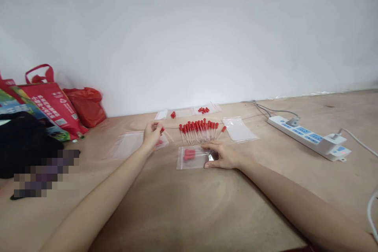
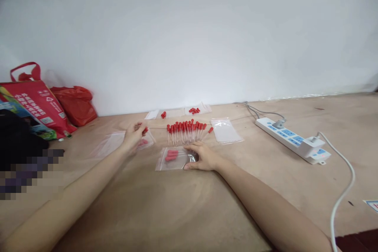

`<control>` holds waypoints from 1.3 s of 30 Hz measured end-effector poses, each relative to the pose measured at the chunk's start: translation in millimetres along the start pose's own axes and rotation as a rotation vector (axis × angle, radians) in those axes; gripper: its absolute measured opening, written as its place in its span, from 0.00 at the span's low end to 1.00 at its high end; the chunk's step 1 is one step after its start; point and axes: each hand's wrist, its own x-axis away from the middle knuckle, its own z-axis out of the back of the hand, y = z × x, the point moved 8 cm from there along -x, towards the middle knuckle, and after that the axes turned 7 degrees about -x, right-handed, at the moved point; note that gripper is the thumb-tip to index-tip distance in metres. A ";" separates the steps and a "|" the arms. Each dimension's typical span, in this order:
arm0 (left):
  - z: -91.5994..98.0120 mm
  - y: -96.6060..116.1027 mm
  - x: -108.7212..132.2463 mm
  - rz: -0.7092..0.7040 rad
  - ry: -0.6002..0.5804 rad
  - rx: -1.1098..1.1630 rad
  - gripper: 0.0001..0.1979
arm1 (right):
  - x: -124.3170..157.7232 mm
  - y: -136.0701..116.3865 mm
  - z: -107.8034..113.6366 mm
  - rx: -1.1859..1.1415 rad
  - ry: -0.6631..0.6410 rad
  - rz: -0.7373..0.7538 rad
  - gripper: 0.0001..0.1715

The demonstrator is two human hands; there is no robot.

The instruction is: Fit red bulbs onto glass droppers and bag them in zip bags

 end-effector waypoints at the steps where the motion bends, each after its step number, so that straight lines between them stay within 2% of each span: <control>1: 14.2 -5.6 9.5 0.006 0.023 0.039 0.08 | 0.2 0.4 0.0 -0.002 0.004 -0.005 0.37; 3: 35.1 -16.7 27.4 0.014 0.055 0.106 0.11 | 0.6 0.8 0.0 -0.012 0.010 -0.014 0.37; 6: 45.8 -29.3 47.1 0.022 0.071 0.181 0.17 | 1.3 0.7 0.1 -0.021 0.010 -0.026 0.37; 11: 33.2 -31.3 63.8 0.019 0.032 0.272 0.23 | 1.7 -1.0 0.5 -0.007 0.002 -0.030 0.38; 16: 24.0 -22.9 75.4 -0.033 -0.034 0.334 0.23 | 1.6 -1.0 0.4 -0.009 0.003 -0.038 0.36; 19: 13.4 -21.9 81.8 -0.054 -0.178 0.259 0.20 | 1.9 -1.3 0.6 -0.010 0.004 -0.030 0.36; 25: -13.9 -22.9 96.2 -0.072 -0.620 -0.033 0.15 | 2.2 0.7 0.1 0.001 -0.001 -0.023 0.37; 29: -28.4 -14.0 104.9 -0.138 -0.826 -0.079 0.11 | 1.9 1.6 -0.1 -0.010 0.003 -0.020 0.37; 33: -38.6 -1.6 103.3 -0.261 -0.781 -0.051 0.08 | 2.0 0.9 -0.1 0.000 -0.001 -0.016 0.37; 37: -45.4 5.0 103.9 -0.425 -0.639 -0.189 0.04 | 2.1 0.8 -0.1 0.000 0.004 -0.011 0.38; 39: -43.8 5.2 103.7 -0.464 -0.538 -0.290 0.04 | 2.1 1.3 -0.1 0.002 0.011 -0.013 0.38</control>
